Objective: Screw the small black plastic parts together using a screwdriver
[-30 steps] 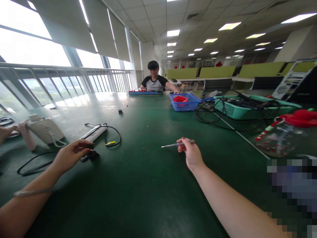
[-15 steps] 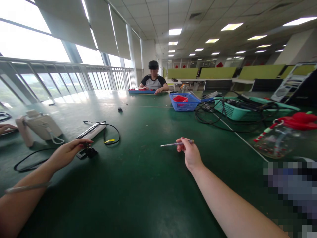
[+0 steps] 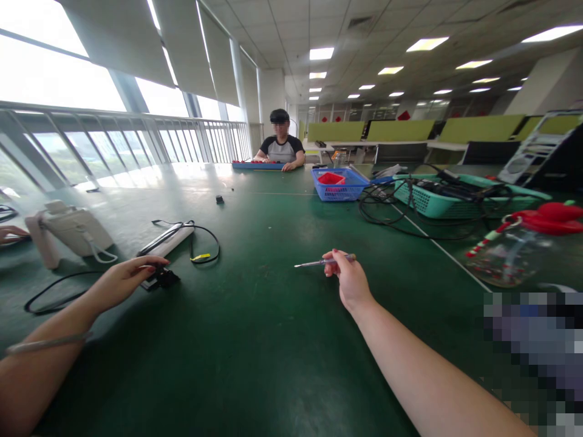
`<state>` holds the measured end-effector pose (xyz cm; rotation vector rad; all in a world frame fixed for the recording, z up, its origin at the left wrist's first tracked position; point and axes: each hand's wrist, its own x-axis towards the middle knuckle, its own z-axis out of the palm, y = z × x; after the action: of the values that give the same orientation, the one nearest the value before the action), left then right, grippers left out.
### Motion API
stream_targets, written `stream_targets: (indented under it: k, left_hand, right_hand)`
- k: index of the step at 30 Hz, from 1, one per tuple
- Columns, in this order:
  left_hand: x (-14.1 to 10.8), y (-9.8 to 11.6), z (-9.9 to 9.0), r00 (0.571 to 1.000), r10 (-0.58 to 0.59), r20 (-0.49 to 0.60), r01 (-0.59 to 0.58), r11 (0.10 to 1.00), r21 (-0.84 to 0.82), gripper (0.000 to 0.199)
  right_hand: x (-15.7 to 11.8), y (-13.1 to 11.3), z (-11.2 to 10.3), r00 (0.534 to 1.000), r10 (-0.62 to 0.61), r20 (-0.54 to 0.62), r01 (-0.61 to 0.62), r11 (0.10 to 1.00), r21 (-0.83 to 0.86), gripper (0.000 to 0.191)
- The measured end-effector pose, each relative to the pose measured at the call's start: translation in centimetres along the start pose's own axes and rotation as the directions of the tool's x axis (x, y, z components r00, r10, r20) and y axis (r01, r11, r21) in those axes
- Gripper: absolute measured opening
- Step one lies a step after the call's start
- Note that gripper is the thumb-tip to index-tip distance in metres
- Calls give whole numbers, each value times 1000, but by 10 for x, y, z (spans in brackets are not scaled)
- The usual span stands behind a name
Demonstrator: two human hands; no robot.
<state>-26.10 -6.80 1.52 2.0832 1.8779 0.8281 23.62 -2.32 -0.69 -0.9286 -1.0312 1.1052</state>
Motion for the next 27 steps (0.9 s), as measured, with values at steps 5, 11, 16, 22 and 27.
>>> stream_targets:
  k: [5, 11, 16, 22, 27]
  left_hand:
    - [0, 3, 1, 994, 71, -80, -69, 997, 28, 41]
    - [1, 10, 5, 998, -36, -45, 42, 991, 130, 46]
    - [0, 20, 7, 994, -47, -99, 74, 955, 288, 46]
    - [-1, 28, 15, 985, -99, -141, 148, 906, 397, 52]
    - [0, 36, 18, 976, -201, -87, 218, 854, 471, 56]
  right_hand:
    - [0, 0, 1, 1000, 1, -5, -1, 1000, 8, 24]
    - [0, -1, 1, 1000, 7, 8, -7, 1000, 5, 25]
    - [0, 0, 1, 1000, -4, 11, 4, 1000, 4, 25]
    - [-3, -5, 4, 1000, 2, 6, -2, 1000, -18, 26]
    - [-3, -4, 4, 1000, -9, 14, 9, 1000, -23, 27]
